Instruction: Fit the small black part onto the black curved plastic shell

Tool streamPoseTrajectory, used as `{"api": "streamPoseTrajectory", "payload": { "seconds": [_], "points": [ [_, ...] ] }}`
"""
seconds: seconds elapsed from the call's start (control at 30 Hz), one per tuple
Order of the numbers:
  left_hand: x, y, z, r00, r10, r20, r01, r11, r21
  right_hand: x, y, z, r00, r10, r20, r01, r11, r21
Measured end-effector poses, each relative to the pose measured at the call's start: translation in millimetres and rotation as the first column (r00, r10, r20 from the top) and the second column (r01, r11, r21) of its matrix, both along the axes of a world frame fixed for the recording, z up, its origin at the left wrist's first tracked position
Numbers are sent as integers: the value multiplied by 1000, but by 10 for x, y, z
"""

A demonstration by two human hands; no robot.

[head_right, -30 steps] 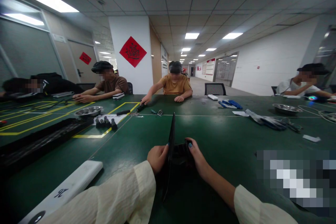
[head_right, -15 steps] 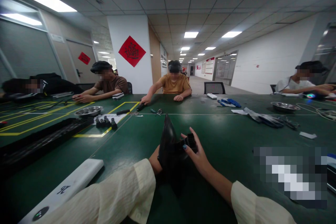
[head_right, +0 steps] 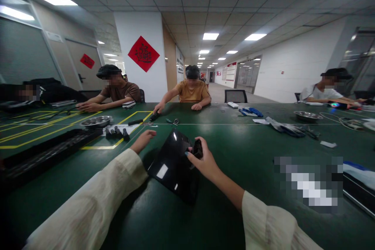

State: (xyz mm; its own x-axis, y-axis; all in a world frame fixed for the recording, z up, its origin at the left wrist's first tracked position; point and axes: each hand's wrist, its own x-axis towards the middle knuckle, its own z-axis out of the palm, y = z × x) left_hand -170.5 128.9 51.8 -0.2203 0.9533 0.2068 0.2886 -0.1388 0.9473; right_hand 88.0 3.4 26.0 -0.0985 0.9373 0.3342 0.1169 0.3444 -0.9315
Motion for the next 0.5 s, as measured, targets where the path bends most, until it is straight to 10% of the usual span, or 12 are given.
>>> {"api": "streamPoseTrajectory", "payload": {
  "seconds": [0.5],
  "points": [
    [-257,77,-320,943,245,225,-238,969,-60,-517,7,172,690,-130,712,93,991,92]
  ]
}}
